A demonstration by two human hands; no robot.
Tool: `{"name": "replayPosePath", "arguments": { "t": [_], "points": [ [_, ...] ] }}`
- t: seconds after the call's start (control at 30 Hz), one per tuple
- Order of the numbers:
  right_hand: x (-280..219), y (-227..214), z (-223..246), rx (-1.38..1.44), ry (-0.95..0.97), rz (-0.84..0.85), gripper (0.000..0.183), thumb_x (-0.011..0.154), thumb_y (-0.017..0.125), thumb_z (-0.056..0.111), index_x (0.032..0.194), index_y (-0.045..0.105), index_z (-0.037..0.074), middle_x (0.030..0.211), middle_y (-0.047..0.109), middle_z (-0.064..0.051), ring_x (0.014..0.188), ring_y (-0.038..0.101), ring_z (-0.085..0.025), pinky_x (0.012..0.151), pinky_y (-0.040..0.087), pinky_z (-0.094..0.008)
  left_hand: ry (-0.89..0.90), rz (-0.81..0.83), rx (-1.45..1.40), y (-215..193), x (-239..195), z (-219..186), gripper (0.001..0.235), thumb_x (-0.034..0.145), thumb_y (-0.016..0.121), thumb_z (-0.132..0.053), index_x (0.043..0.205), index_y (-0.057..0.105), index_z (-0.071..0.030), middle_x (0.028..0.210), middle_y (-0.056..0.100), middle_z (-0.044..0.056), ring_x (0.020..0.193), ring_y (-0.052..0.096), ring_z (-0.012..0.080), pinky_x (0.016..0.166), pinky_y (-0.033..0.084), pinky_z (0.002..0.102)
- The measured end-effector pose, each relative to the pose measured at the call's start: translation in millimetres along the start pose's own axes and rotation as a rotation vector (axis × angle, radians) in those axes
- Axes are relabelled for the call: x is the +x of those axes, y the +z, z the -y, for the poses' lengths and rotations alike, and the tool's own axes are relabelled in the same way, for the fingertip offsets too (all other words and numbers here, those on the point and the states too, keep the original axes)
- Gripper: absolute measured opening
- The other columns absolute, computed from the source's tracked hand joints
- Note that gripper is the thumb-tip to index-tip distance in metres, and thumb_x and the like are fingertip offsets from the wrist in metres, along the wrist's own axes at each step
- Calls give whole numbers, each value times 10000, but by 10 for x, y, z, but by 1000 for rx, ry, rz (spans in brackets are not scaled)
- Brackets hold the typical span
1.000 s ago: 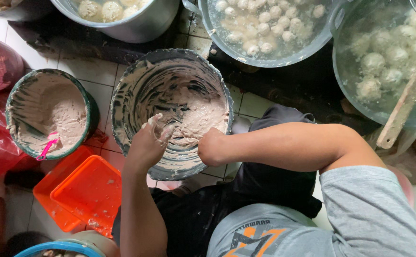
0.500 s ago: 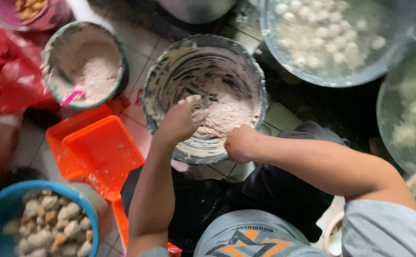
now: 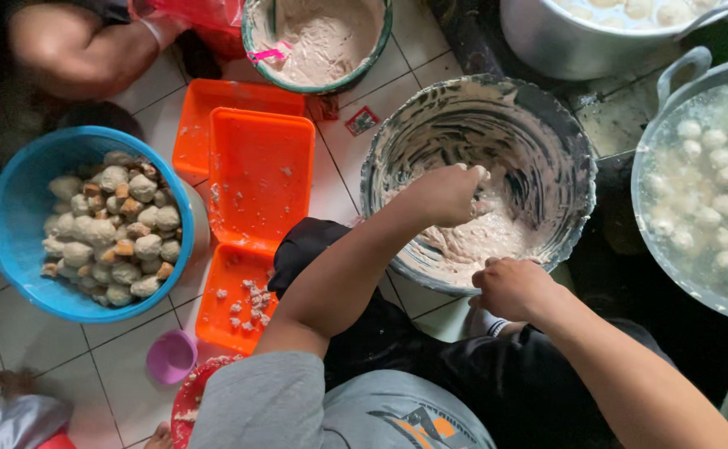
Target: The person scoops a thick paste from a large bowl and wraps it around small bread cubes to form balls. They use an orange spatula to assist in shaping and then place the finished balls into a pot of boiling water.
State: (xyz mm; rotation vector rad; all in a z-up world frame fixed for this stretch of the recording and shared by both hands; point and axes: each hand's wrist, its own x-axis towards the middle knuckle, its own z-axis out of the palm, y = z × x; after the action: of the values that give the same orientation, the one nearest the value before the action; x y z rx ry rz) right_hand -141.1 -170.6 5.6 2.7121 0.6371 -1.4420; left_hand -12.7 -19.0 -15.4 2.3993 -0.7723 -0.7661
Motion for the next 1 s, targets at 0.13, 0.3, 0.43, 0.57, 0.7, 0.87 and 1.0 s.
{"name": "replayPosePath", "arguments": {
  "t": [0.13,0.3,0.43,0.57,0.7,0.87,1.0],
  "points": [
    [5,-21,-3,-8,-5,2,385,920,625,488,1130,725,181,1144,689,-104,1120,665,-319,943,547,-456,-19,23,45,32,58,7,511,848,680,-162,1326,537,-51,1204,652,218,1146,635,386,944,526,474],
    [-3,-60,22,-38,6,30,387,930,618,488,1169,713,199,1165,684,-91,1146,657,-300,961,544,-437,-19,46,65,1,38,-17,488,859,654,-114,1322,536,-16,1206,661,216,1157,643,374,965,530,461],
    [-1,-67,27,-38,35,59,405,943,603,496,1226,700,223,1200,684,-74,1178,649,-280,992,531,-419,-31,49,57,-40,19,-63,497,860,670,-140,1322,530,-23,1195,664,208,1147,645,364,947,531,464],
    [18,-35,-6,-30,70,78,463,938,584,550,1287,681,261,1276,662,-48,1225,629,-260,1009,532,-399,-37,36,17,-51,-2,-112,481,904,700,-315,1276,573,-39,1173,682,206,1144,649,371,953,528,479],
    [90,11,-80,-81,31,100,530,936,568,577,1339,646,242,1286,673,-53,1242,623,-255,1030,523,-386,-5,15,33,-64,33,-143,525,899,729,-397,1251,589,-35,1165,700,204,1141,665,368,958,541,471],
    [151,82,-171,-87,11,86,556,924,561,605,1312,660,219,1314,657,-59,1262,607,-257,1051,504,-384,-39,11,-15,-30,60,-164,512,875,736,-369,1247,581,-54,1180,697,175,1135,669,354,934,545,479],
    [192,115,-210,-123,17,112,581,937,536,627,1316,653,202,1299,675,-66,1261,618,-260,1057,507,-380,-33,12,10,-19,88,-168,505,829,756,-267,1252,570,-64,1201,670,174,1125,668,348,916,550,472]
  ]
}}
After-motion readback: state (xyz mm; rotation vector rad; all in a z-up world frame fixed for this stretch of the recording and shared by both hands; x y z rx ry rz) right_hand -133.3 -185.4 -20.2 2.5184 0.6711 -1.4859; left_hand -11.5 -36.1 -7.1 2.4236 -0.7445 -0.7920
